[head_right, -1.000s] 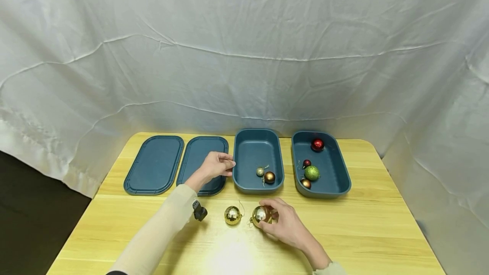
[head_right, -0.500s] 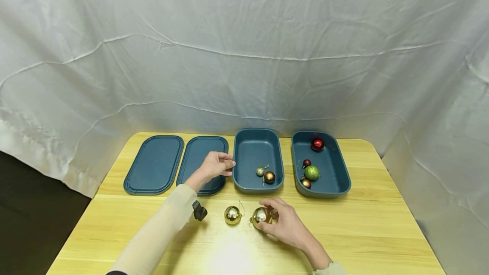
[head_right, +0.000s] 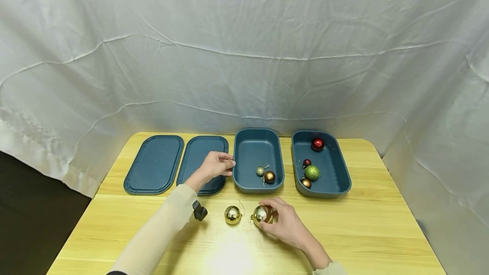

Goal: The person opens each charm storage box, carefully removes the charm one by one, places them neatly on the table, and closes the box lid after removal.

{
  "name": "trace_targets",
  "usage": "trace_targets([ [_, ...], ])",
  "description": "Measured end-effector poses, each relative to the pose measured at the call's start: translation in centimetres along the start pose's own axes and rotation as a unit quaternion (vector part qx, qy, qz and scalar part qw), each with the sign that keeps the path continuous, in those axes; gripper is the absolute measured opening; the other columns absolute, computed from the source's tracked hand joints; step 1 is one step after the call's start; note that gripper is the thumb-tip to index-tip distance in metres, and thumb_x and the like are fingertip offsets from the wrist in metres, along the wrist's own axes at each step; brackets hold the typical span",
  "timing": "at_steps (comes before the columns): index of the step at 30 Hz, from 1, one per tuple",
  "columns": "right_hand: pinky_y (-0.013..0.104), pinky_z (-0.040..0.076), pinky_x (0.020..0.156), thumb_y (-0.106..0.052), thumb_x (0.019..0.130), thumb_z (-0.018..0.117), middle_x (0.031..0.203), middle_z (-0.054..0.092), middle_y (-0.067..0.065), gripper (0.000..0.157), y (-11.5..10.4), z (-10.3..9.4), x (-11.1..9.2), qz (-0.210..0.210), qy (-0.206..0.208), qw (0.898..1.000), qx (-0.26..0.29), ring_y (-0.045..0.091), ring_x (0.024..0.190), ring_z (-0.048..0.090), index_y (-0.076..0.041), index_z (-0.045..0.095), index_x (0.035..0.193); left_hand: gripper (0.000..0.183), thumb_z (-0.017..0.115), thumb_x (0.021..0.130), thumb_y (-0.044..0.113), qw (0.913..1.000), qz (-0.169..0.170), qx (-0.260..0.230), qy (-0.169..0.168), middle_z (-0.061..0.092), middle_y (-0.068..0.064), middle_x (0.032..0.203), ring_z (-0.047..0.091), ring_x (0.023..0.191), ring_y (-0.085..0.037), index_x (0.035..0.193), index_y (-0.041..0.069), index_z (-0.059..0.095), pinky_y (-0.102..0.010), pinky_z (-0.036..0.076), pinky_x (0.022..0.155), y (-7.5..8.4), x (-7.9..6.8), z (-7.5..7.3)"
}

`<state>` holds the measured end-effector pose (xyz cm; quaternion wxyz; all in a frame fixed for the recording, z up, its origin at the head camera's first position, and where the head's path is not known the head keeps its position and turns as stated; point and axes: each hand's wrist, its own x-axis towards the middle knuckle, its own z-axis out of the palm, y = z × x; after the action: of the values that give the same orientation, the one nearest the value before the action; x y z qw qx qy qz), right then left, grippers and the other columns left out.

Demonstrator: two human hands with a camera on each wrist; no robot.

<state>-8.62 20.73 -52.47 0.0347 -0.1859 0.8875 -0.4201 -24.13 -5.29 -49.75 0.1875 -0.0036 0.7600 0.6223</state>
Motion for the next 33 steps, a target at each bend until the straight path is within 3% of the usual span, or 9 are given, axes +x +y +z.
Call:
trace_targets([
  [9,0.030,0.062,0.080,-0.017,0.083,0.090,0.121,0.070,0.003,0.052,-0.07,-0.05,-0.15,-0.005,-0.006,1.000,-0.003,0.008,0.091,0.066,-0.007,0.070,0.130,0.041,0.069,0.102,0.007,1.0000,0.000,0.001,-0.003,0.074,-0.023,0.124,0.077,0.072,-0.013,0.140,-0.006,0.063,-0.043,0.067,0.089,0.00,-0.02,-0.03],
  [21,0.032,0.063,0.089,-0.025,0.086,0.089,0.125,0.070,0.008,0.054,-0.67,-0.52,-0.04,0.006,-0.021,1.000,-0.009,0.020,0.101,0.069,-0.008,0.069,0.133,0.041,0.068,0.102,0.007,1.0000,0.002,0.002,-0.003,0.073,-0.025,0.125,0.076,0.070,-0.012,0.140,-0.007,0.063,-0.039,0.068,0.084,-0.01,-0.11,0.01],
  [28,0.029,0.063,0.084,-0.022,0.087,0.088,0.117,0.071,0.003,0.050,-0.74,-0.56,0.03,0.010,-0.040,0.999,0.007,0.012,0.095,0.069,-0.005,0.069,0.130,0.041,0.069,0.102,0.008,1.0000,0.000,0.000,-0.002,0.074,-0.023,0.123,0.077,0.072,-0.013,0.141,-0.006,0.063,-0.033,0.068,0.079,0.01,-0.07,-0.05],
  [33,0.025,0.061,0.082,-0.019,0.085,0.089,0.119,0.071,0.002,0.050,-0.73,-0.46,0.22,0.010,-0.028,0.999,-0.015,0.009,0.093,0.067,-0.007,0.070,0.129,0.041,0.069,0.102,0.008,1.0000,0.001,0.000,-0.002,0.075,-0.022,0.122,0.078,0.076,-0.017,0.141,-0.006,0.063,-0.039,0.068,0.085,-0.02,-0.13,-0.06],
])
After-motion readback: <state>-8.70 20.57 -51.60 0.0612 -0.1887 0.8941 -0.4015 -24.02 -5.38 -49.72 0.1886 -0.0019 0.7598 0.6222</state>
